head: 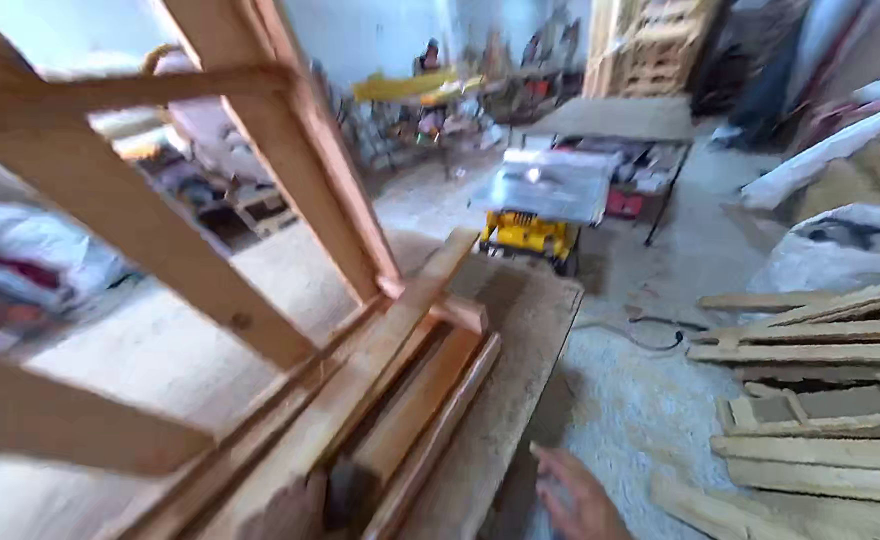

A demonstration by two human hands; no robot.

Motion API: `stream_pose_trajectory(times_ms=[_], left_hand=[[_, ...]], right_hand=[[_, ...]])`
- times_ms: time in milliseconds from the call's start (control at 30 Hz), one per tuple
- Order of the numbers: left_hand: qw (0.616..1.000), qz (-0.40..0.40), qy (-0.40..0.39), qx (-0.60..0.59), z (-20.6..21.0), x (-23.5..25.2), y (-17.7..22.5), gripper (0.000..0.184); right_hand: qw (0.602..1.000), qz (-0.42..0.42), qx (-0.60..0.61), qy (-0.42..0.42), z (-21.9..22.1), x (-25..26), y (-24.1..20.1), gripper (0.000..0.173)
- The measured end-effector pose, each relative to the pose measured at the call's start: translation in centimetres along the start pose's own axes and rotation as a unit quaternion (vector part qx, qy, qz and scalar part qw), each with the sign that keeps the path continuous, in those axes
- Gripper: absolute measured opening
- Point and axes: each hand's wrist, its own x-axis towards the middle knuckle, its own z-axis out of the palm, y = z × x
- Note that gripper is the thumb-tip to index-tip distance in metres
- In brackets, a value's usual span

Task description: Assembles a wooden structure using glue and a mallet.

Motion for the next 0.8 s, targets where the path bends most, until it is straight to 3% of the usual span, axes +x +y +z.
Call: stream_pose_trajectory(times_ms=[100, 233, 300, 367, 433, 500, 600, 733, 767, 800], left_hand=[[0.997, -0.069, -0.017, 0.018, -2.4, 1.2, 0.7, 0.085], [0.976, -0.070, 0.157, -0.131, -8.4, -1.2, 1.9, 0.077], [0.920, -0.063, 0.278, -0.270, -11.0, -3.1, 3.4, 0.070], [0.829, -0.036, 0.396, -0.393, -12.9, -3.9, 5.5, 0.059], [0.746, -0.027, 0.461, -0.480, -13.9, -3.7, 7.4, 0.042], [0.686, -0.047, 0.480, -0.544, -14.0, -3.2, 8.6, 0.024], [0.643, -0.031, 0.489, -0.589, -12.0, -1.9, 7.3, 0.024], [0.554, -0.032, 0.475, -0.683, -10.6, 1.9, 9.2, 0.023], [0.534, -0.031, 0.468, -0.703, -9.8, 3.1, 9.7, 0.028], [0.530, -0.029, 0.468, -0.707, -8.8, 4.4, 10.2, 0.044]], right_hand=[[0.999, -0.034, -0.013, -0.003, -4.1, 5.4, 3.6, 0.046], [0.989, -0.128, -0.072, -0.014, -8.6, 15.7, 4.1, 0.042], [0.976, -0.185, -0.103, -0.046, -9.5, 21.9, 3.2, 0.047], [0.958, -0.219, -0.152, -0.106, -9.6, 27.9, 1.6, 0.054], [0.934, -0.241, -0.201, -0.173, -9.1, 32.5, 0.9, 0.059], [0.900, -0.268, -0.257, -0.228, -8.2, 35.4, 1.7, 0.067], [0.866, -0.334, -0.286, -0.237, -7.9, 37.2, 3.7, 0.066], [0.869, -0.399, -0.212, -0.200, -9.6, 38.4, 5.5, 0.039], [0.879, -0.393, -0.185, -0.196, -9.6, 38.7, 5.9, 0.040], [0.893, -0.375, -0.145, -0.201, -9.3, 38.9, 6.2, 0.044]])
